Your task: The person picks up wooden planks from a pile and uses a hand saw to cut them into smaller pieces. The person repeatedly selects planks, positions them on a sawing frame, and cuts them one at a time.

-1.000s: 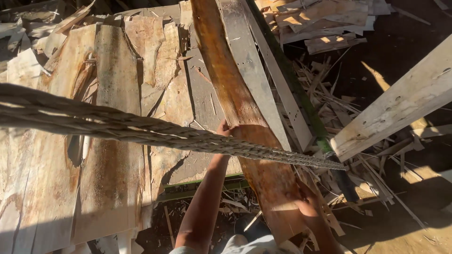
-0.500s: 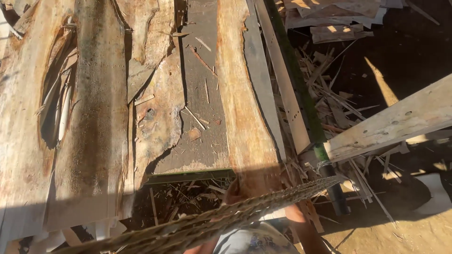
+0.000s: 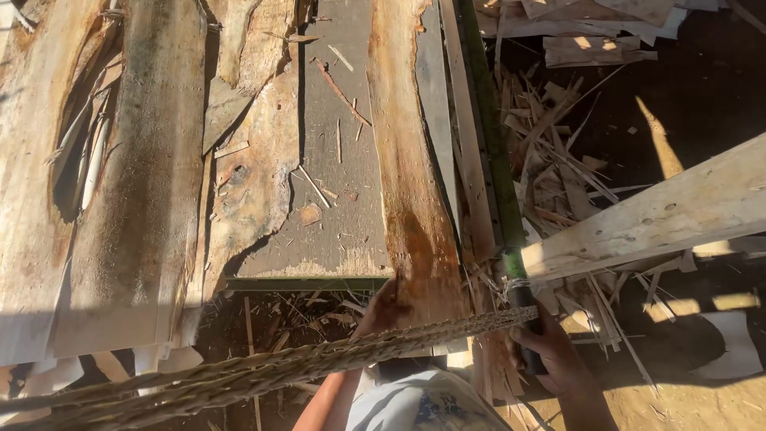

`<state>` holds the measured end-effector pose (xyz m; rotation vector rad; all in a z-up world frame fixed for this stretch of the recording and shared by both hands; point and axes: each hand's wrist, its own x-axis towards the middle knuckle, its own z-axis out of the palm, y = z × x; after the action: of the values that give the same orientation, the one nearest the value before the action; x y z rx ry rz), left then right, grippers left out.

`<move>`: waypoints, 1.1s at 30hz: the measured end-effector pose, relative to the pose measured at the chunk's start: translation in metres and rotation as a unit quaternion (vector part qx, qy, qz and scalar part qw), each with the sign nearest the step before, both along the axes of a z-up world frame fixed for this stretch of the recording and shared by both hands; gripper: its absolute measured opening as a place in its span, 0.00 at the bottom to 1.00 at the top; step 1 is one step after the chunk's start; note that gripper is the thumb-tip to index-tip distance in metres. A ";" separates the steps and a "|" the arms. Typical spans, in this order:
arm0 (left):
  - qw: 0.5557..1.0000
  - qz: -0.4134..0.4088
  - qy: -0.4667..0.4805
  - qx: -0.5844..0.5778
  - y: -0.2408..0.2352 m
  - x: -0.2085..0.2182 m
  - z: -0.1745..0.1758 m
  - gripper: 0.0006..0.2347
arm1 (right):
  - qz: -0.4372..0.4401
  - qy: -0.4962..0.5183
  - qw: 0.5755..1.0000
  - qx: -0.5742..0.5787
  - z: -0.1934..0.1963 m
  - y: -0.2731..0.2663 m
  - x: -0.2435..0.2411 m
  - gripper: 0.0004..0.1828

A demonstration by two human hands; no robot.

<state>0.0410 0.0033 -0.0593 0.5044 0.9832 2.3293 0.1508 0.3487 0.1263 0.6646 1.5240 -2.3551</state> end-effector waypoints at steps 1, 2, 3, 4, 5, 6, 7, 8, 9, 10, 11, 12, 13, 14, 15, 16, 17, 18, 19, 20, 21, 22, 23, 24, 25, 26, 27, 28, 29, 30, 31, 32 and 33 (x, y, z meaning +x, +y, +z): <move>1.000 -0.001 0.001 0.002 0.003 0.000 0.007 0.42 | -0.001 0.001 1.000 0.002 0.016 -0.008 -0.006 0.42; 0.990 -0.002 -0.138 0.044 0.006 0.000 0.014 0.40 | -0.012 -0.038 0.999 0.024 0.032 -0.016 -0.011 0.43; 0.957 0.000 -0.275 0.086 0.010 0.003 0.022 0.40 | -0.024 -0.077 0.996 0.046 0.049 -0.024 -0.015 0.45; 0.957 -0.001 -0.275 0.089 0.017 0.005 0.042 0.40 | -0.025 -0.077 0.996 0.049 0.055 -0.024 -0.018 0.45; 0.989 -0.006 -0.144 -0.011 0.018 0.010 0.062 0.40 | -0.023 -0.071 0.995 0.060 0.059 -0.028 -0.019 0.44; 0.994 -0.011 -0.009 -0.110 0.020 0.014 0.082 0.41 | -0.021 -0.066 0.995 0.071 0.063 -0.032 -0.020 0.44; 0.994 -0.011 -0.010 -0.110 0.024 0.023 0.059 0.41 | -0.020 -0.067 0.995 0.071 0.063 -0.031 -0.020 0.44; 0.998 0.022 -0.009 -0.054 0.028 0.031 0.037 0.43 | -0.025 -0.069 0.995 0.074 0.064 -0.031 -0.020 0.44; 0.998 0.056 -0.007 0.001 0.032 0.040 0.014 0.46 | -0.030 -0.072 0.994 0.077 0.064 -0.031 -0.020 0.43; 0.998 0.056 -0.009 0.002 0.026 0.047 0.025 0.46 | -0.029 -0.073 0.994 0.078 0.070 -0.032 -0.018 0.43; 0.998 0.034 -0.050 -0.029 0.022 0.046 0.036 0.48 | -0.025 -0.071 0.992 0.098 0.075 -0.031 -0.019 0.41; 0.994 0.012 -0.091 -0.060 0.018 0.046 0.046 0.50 | -0.022 -0.069 0.990 0.118 0.081 -0.031 -0.021 0.40; 0.994 0.014 -0.096 -0.057 0.020 0.050 0.049 0.50 | -0.019 -0.074 0.990 0.120 0.088 -0.031 -0.021 0.40; 0.989 0.009 -0.116 -0.088 0.022 0.053 0.051 0.47 | -0.027 -0.062 0.991 0.119 0.096 -0.031 -0.021 0.40; 0.984 0.004 -0.133 -0.119 0.022 0.053 0.053 0.44 | -0.036 -0.048 0.991 0.117 0.102 -0.032 -0.023 0.40; 0.984 0.005 -0.135 -0.117 0.023 0.049 0.055 0.44 | -0.035 -0.049 0.991 0.119 0.099 -0.028 -0.023 0.40; 0.973 -0.005 -0.160 -0.165 0.024 0.047 0.058 0.41 | -0.027 -0.042 0.993 0.109 0.097 -0.023 -0.022 0.40; 0.960 -0.015 -0.184 -0.212 0.025 0.046 0.061 0.39 | -0.020 -0.034 0.994 0.100 0.095 -0.018 -0.020 0.40; 0.960 -0.015 -0.184 -0.210 0.026 0.039 0.080 0.39 | -0.020 -0.034 0.994 0.102 0.098 -0.021 -0.023 0.40; 0.956 -0.024 -0.142 -0.255 0.026 0.033 0.100 0.39 | -0.031 -0.034 0.994 0.102 0.102 -0.024 -0.025 0.41; 0.949 -0.034 -0.101 -0.298 0.029 0.029 0.119 0.38 | -0.041 -0.037 0.993 0.104 0.107 -0.026 -0.024 0.43; 0.949 -0.035 -0.104 -0.294 0.034 0.027 0.126 0.38 | -0.041 -0.040 0.993 0.108 0.105 -0.025 -0.023 0.43; 0.938 -0.025 -0.153 -0.311 0.037 0.025 0.133 0.39 | -0.035 -0.030 0.993 0.105 0.103 -0.025 -0.022 0.42; 0.923 -0.015 -0.202 -0.327 0.040 0.022 0.140 0.40 | -0.030 -0.021 0.994 0.101 0.101 -0.025 -0.021 0.40; 0.923 -0.013 -0.204 -0.325 0.044 0.018 0.114 0.40 | -0.027 -0.021 0.994 0.102 0.100 -0.026 -0.022 0.40; 0.933 0.005 -0.157 -0.323 0.048 0.013 0.087 0.38 | -0.029 -0.021 0.993 0.110 0.100 -0.028 -0.023 0.40; 0.941 0.021 -0.110 -0.319 0.053 0.011 0.061 0.36 | -0.033 -0.021 0.992 0.119 0.101 -0.029 -0.022 0.40; 0.941 0.023 -0.113 -0.317 0.057 0.001 0.060 0.36 | -0.031 -0.023 0.992 0.120 0.099 -0.028 -0.021 0.40; 0.946 0.021 -0.122 -0.299 0.061 -0.010 0.059 0.36 | -0.032 -0.015 0.993 0.116 0.097 -0.028 -0.021 0.38; 0.951 0.019 -0.132 -0.280 0.066 -0.020 0.058 0.35 | -0.033 -0.007 0.993 0.111 0.096 -0.027 -0.020 0.36; 0.951 0.020 -0.133 -0.280 0.071 -0.025 0.062 0.35 | -0.031 -0.007 0.993 0.111 0.097 -0.027 -0.020 0.36; 0.951 0.024 -0.138 -0.277 0.077 -0.031 0.068 0.37 | -0.032 -0.005 0.993 0.114 0.098 -0.028 -0.020 0.36; 0.951 0.026 -0.142 -0.275 0.083 -0.037 0.073 0.40 | -0.034 -0.003 0.993 0.117 0.099 -0.029 -0.021 0.36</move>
<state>0.0036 0.0862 0.0135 -0.0797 1.4333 1.9696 0.1300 0.3195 0.2254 0.7858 1.8203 -2.2396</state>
